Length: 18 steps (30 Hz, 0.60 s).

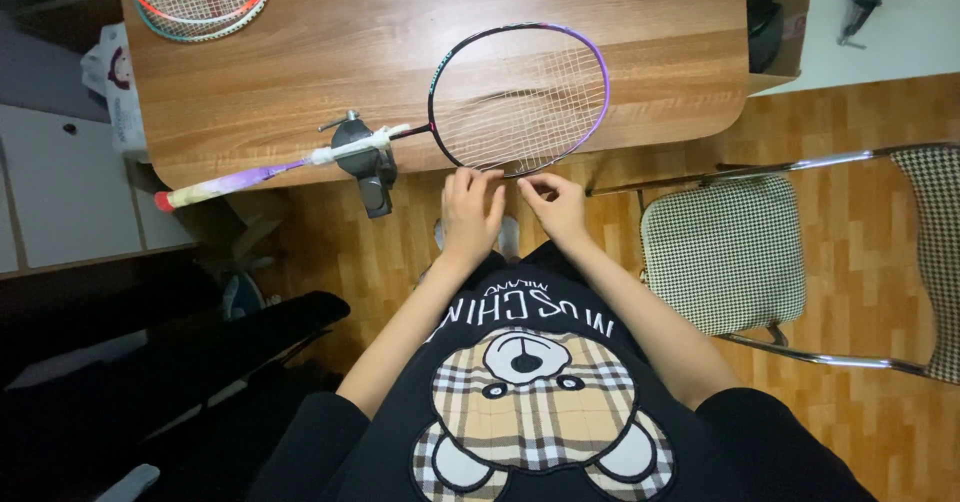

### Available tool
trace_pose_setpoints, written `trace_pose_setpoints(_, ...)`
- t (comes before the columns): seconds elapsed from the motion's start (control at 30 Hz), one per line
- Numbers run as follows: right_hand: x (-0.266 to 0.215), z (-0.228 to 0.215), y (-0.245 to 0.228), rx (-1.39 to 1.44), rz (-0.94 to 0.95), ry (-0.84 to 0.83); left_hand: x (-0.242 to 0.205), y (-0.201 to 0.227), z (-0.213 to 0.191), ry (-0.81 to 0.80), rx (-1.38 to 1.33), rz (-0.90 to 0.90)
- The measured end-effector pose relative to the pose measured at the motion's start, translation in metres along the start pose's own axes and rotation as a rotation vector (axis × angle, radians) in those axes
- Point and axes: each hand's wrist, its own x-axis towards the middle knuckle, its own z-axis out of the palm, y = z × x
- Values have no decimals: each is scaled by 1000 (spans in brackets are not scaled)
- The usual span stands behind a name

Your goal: Manually thread the strings through the frame of a badminton racket.

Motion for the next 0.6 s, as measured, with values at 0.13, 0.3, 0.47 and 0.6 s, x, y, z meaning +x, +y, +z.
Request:
trace_pose_setpoints(0.13,-4,2,-9,15,19,13,22,-5,7,27,221,135)
trace_pose_setpoints(0.3,-3,3,-5,114,45,10,48,-18,22,-204,379,56)
trace_pose_setpoints(0.47,-7,1,-11,90,34,49,63,-20,24,-321,269,-94)
trace_pose_setpoints(0.6,-14,-7,-76,-323,-251,149,72,-12,14,-114,162,-90)
